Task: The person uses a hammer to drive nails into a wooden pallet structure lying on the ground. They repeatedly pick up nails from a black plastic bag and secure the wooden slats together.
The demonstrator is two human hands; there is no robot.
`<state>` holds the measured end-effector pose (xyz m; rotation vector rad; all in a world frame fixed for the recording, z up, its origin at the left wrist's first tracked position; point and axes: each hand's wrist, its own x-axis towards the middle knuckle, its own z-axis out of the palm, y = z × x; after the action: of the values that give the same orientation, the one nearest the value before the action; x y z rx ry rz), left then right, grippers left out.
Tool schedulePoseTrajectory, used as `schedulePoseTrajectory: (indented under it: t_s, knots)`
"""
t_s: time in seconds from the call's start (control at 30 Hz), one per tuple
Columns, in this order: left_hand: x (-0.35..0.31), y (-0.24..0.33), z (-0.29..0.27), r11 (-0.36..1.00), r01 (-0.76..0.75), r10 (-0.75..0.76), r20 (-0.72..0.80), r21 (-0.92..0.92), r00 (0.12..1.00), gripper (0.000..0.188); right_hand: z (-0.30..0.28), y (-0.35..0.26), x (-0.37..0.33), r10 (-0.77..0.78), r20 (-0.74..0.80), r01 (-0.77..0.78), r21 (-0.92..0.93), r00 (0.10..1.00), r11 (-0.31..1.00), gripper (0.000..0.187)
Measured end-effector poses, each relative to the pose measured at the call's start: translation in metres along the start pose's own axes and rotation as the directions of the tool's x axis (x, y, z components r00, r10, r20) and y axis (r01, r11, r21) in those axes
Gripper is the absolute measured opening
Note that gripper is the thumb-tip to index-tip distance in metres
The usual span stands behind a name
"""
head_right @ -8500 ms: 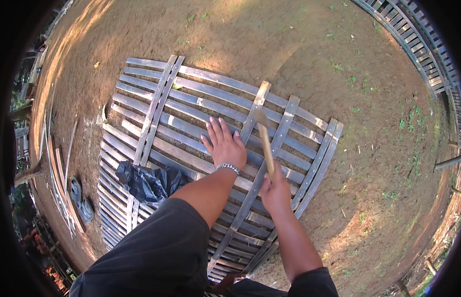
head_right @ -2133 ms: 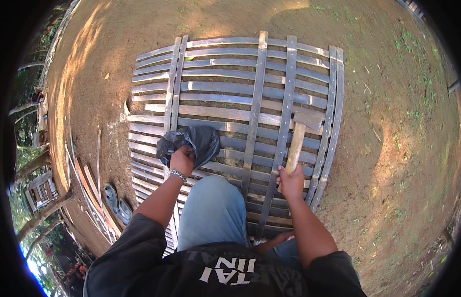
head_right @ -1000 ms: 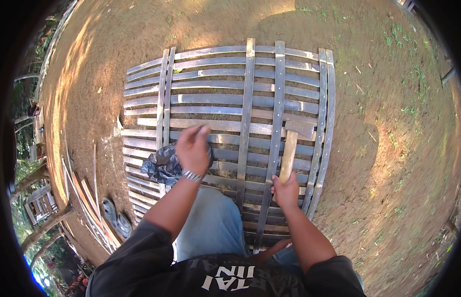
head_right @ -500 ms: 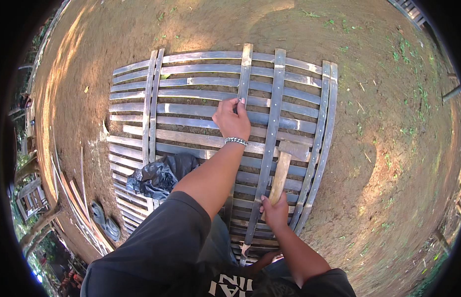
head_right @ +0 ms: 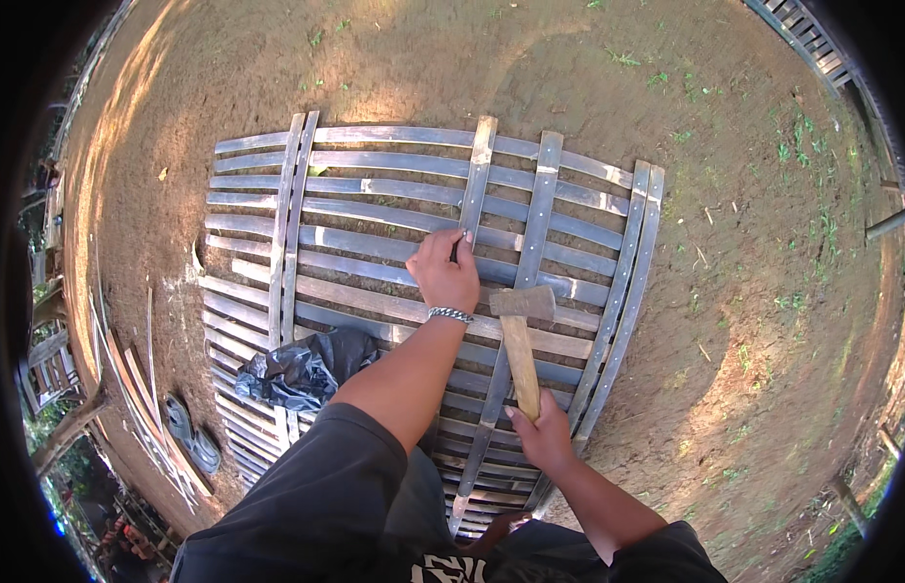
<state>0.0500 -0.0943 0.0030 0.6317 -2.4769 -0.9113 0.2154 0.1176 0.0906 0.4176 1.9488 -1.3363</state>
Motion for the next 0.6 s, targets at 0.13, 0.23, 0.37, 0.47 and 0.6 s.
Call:
schedulePoseTrajectory:
  t_s: [0.13,0.23,0.37,0.47,0.6]
  knots:
    - [0.001,0.0,0.0,0.999,-0.007,0.006,-0.021,-0.045,1.0,0.006,0.008,0.001,-0.001,0.068,0.006,-0.068,0.007,0.998,0.998,0.039]
    - [-0.001,0.002,0.0,0.999,0.014,-0.014,-0.022,-0.029,1.0,0.005,0.01,0.001,-0.003,0.059,0.014,-0.06,0.077,0.998,0.995,0.039]
    - [0.001,0.005,-0.002,0.999,0.038,-0.038,-0.001,-0.006,0.999,0.005,0.002,-0.008,0.001,0.046,0.028,-0.045,-0.032,0.999,0.998,0.039]
    - [0.0,0.004,-0.002,0.999,0.041,-0.041,0.005,0.004,0.999,0.006,-0.007,-0.018,0.016,-0.067,0.005,0.067,-0.124,0.998,0.99,0.042]
    - [0.001,0.001,-0.003,0.999,0.043,-0.043,0.009,0.003,0.999,0.006,-0.013,-0.063,0.043,-0.168,-0.038,0.143,-0.367,0.985,0.919,0.045]
